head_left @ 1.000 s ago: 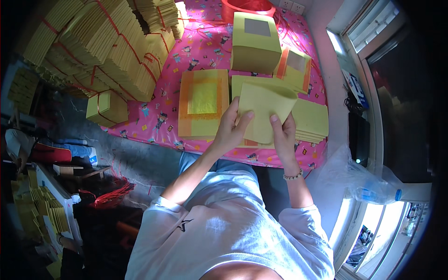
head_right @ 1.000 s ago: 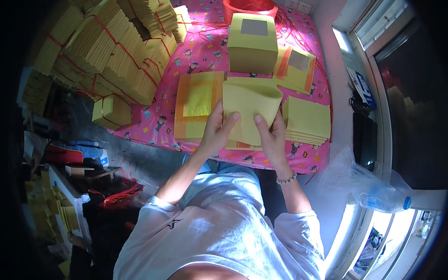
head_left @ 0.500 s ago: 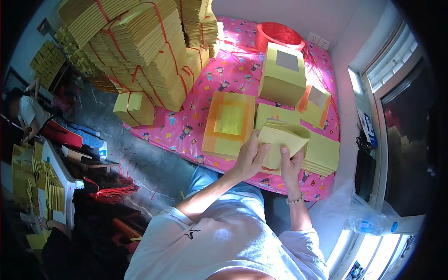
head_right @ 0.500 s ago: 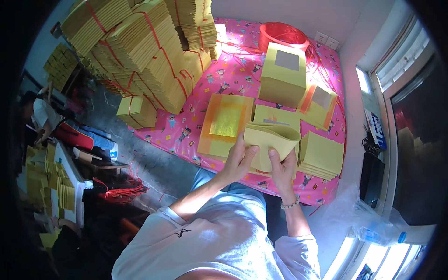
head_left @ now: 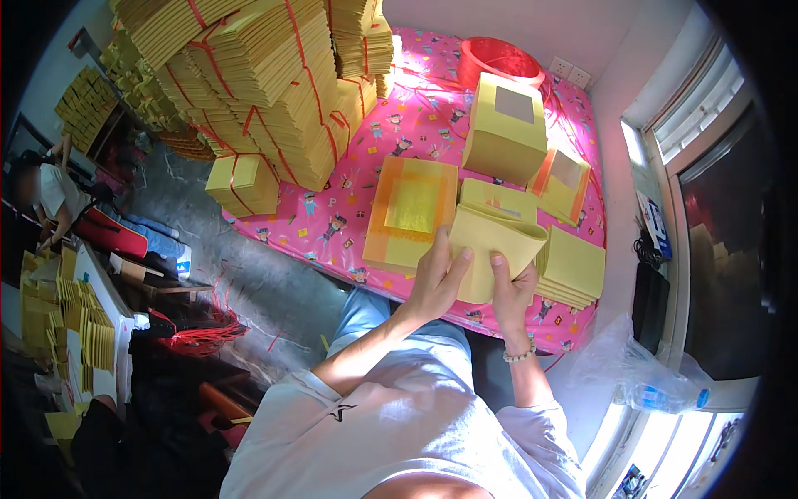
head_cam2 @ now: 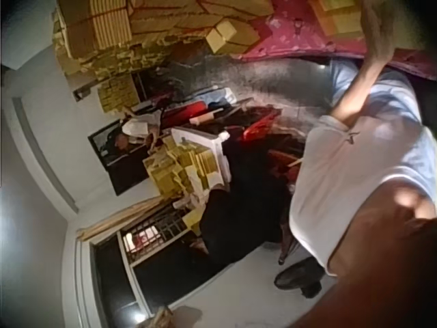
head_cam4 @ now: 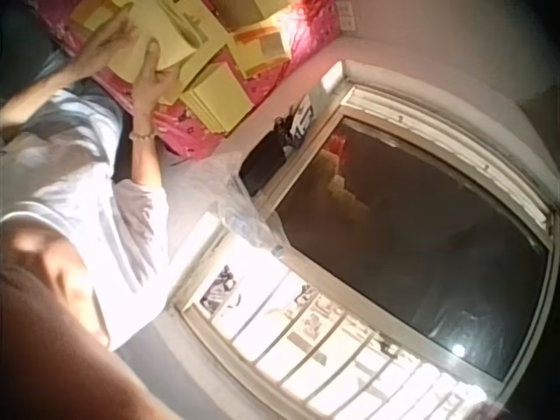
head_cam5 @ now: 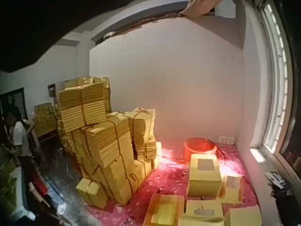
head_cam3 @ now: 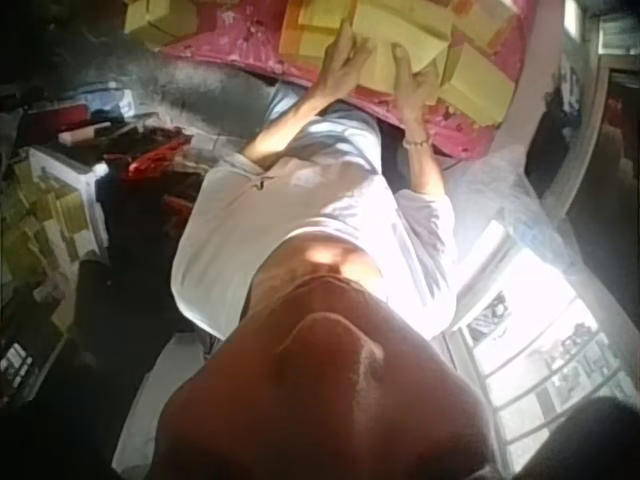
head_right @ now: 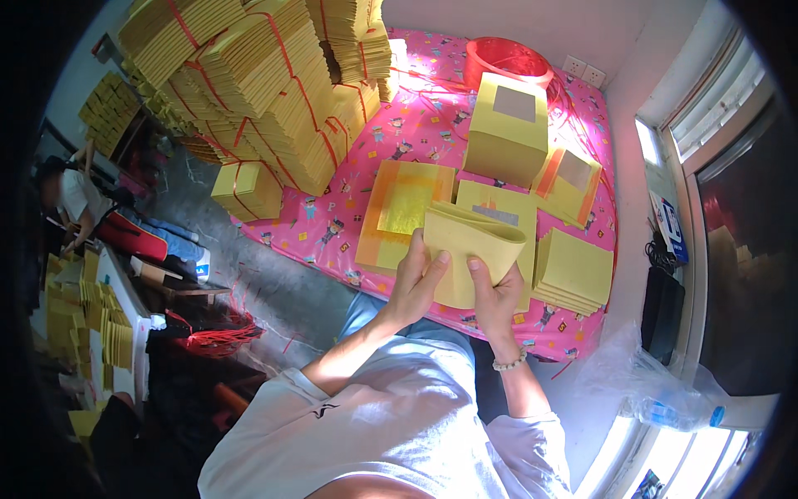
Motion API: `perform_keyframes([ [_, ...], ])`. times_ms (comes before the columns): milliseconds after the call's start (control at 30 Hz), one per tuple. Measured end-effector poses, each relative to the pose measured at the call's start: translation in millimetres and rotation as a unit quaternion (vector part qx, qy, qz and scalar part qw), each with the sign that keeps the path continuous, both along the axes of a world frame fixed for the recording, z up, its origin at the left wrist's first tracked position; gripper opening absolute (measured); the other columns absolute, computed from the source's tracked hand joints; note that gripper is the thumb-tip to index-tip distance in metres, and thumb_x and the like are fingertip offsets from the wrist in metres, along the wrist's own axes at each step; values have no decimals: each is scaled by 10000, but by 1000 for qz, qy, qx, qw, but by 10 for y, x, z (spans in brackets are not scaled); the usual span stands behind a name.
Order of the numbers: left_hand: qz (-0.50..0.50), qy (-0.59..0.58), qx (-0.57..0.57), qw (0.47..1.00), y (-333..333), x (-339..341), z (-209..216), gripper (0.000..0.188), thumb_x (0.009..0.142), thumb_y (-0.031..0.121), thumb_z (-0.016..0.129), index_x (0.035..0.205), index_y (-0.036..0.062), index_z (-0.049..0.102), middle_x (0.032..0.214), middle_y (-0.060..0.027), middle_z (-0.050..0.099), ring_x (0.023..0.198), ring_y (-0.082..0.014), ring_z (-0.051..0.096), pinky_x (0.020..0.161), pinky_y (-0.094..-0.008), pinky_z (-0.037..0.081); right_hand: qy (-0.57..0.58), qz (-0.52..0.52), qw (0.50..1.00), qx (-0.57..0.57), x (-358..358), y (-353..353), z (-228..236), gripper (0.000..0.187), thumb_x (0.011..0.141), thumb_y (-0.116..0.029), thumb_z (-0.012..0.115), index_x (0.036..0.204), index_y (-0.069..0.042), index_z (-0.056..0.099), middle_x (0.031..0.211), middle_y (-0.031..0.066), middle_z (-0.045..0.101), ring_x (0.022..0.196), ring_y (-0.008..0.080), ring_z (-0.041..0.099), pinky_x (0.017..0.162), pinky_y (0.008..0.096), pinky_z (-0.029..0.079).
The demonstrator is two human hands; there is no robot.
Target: The person repeatedly folds small yellow paper sheets by hand on a table covered with a pink patterned cloth. They pick up a sheet, fold it in half, and place it into a growing stack. The process is continuous and repetitive throughout the clip.
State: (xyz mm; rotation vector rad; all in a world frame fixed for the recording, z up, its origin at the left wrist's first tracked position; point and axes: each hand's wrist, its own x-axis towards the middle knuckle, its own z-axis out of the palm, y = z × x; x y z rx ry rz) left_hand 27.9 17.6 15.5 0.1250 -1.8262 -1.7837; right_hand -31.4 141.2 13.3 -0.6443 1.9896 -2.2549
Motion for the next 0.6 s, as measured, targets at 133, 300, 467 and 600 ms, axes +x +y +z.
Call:
perform_keyframes([
  [133, -7, -26, 17, 999, -27, -4, -7, 292, 944, 139, 510, 1176, -25, 440, 1013, -206, 612, 939, -248, 629, 772, -350, 489, -31, -10, 999, 27, -10, -9, 22, 263, 915, -123, 622, 1122, 33, 575, 1027, 55, 645, 906, 92, 582, 789, 248, 483],
  [300, -100, -80, 175, 976, -196, -124, -33, 308, 914, 93, 539, 1198, -4, 472, 1103, -106, 603, 1002, -156, 581, 835, -306, 474, -145, 7, 989, 11, -60, -110, 141, 286, 918, -150, 619, 1142, 25, 584, 1050, 60, 651, 923, 96, 600, 789, 251, 498],
  [467, -169, -138, 266, 939, -293, -237, -26, 414, 930, 102, 530, 1325, 24, 432, 1225, -78, 571, 1117, -154, 556, 932, -300, 452, -244, 47, 968, -25, -213, -148, 101, 305, 919, -174, 621, 1159, 11, 585, 1068, 65, 656, 927, 108, 624, 775, 254, 518],
  [600, -198, -159, 268, 929, -354, -328, -68, 413, 944, 142, 526, 1325, 11, 434, 1225, -79, 575, 1114, -162, 562, 940, -308, 449, -261, 61, 962, -48, -295, -160, 59, 303, 928, -189, 612, 1160, 3, 581, 1078, 63, 652, 927, 116, 630, 775, 258, 524],
])
